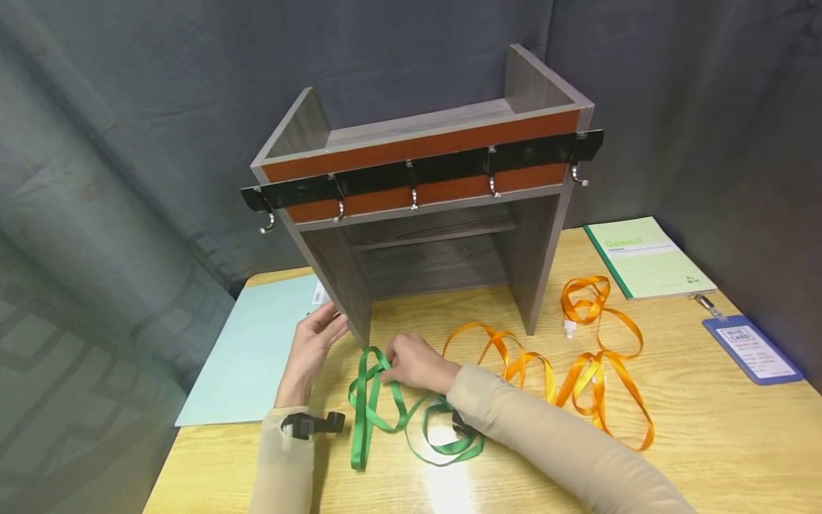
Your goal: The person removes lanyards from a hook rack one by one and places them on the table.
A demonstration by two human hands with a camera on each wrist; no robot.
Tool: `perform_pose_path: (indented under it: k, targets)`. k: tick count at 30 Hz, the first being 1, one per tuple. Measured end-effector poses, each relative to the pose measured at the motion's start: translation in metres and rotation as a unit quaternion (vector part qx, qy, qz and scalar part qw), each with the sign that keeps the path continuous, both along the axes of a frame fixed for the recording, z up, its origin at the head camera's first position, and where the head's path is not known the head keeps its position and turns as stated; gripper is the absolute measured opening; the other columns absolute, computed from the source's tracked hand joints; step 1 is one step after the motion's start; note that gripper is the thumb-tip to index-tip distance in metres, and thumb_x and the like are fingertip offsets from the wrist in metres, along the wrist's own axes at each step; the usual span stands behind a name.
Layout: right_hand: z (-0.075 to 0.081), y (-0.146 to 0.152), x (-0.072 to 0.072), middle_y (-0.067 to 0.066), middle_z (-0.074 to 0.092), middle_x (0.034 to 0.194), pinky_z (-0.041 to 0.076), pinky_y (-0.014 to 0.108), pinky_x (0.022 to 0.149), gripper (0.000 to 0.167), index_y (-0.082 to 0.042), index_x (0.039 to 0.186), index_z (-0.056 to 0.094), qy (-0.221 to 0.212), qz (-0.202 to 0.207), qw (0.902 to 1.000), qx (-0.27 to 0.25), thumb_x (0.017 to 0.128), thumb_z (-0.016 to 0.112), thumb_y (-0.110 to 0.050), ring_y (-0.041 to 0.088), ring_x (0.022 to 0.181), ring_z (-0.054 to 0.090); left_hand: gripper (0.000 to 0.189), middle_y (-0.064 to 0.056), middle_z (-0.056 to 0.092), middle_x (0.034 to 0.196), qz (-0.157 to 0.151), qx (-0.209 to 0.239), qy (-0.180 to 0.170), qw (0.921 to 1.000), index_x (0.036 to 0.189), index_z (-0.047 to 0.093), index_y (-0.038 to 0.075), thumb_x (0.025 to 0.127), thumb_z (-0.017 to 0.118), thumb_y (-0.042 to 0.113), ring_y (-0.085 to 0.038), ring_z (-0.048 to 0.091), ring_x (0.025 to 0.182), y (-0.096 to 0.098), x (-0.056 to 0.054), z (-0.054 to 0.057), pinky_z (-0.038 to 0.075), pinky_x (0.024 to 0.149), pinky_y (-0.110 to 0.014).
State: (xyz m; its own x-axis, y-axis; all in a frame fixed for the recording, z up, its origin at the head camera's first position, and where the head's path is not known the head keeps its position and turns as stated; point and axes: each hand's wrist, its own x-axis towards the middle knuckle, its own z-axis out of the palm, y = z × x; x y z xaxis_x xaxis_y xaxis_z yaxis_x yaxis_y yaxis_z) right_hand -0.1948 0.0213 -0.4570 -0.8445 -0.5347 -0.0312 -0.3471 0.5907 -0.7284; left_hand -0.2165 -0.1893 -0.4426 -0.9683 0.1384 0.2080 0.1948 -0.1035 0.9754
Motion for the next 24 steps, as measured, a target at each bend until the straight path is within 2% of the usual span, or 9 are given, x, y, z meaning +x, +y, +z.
perform_pose_path:
  k: [8,14,17,21,24]
  targets:
    - [0.003,0.004,0.001,-0.004,0.059,0.072,0.049,0.029,0.062,0.025,-0.003,0.094,0.07,-0.001,-0.008,1.0,0.0,0.081,0.078,-0.023,0.01,0.064,0.054,0.042,-0.019,0.052,0.133,-0.004,0.0,0.002,1.0,0.134,0.051,-0.001,0.093,0.06,0.002,-0.033,0.052,0.118,0.001,0.001,0.0,0.046,0.094,-0.037]
    - [0.003,0.01,0.0,-0.004,0.06,0.074,0.05,0.03,0.065,0.027,-0.002,0.096,0.07,0.003,-0.017,0.9998,0.01,0.082,0.077,-0.024,0.011,0.067,0.055,0.041,-0.019,0.055,0.129,0.003,0.001,0.006,1.0,0.132,0.053,-0.001,0.092,0.061,0.002,-0.033,0.055,0.114,0.001,0.0,0.0,0.048,0.092,-0.038]
    - [0.003,0.016,0.001,-0.005,0.06,0.075,0.049,0.031,0.067,0.028,-0.001,0.098,0.07,0.003,-0.022,0.9997,0.013,0.084,0.075,-0.025,0.01,0.068,0.054,0.041,-0.019,0.056,0.128,0.01,-0.01,0.005,0.9999,0.131,0.055,-0.001,0.091,0.062,0.001,-0.032,0.057,0.112,0.001,0.002,0.004,0.048,0.091,-0.037]
    - [0.009,0.035,0.007,-0.006,0.063,0.075,0.05,0.029,0.065,0.029,-0.001,0.102,0.07,0.021,-0.021,0.9996,0.002,0.087,0.071,-0.025,0.007,0.065,0.056,0.04,-0.019,0.056,0.128,0.024,-0.027,0.001,0.9993,0.129,0.056,-0.003,0.089,0.063,-0.003,-0.031,0.058,0.112,0.0,0.005,0.012,0.047,0.092,-0.033]
    - [0.016,0.063,0.014,-0.008,0.065,0.076,0.051,0.026,0.061,0.022,-0.003,0.099,0.072,0.053,0.0,0.9986,-0.01,0.088,0.07,-0.023,0.004,0.063,0.059,0.039,-0.022,0.056,0.128,0.038,-0.05,0.004,0.998,0.127,0.055,-0.007,0.089,0.061,-0.006,-0.034,0.057,0.112,-0.003,0.007,0.017,0.047,0.092,-0.033]
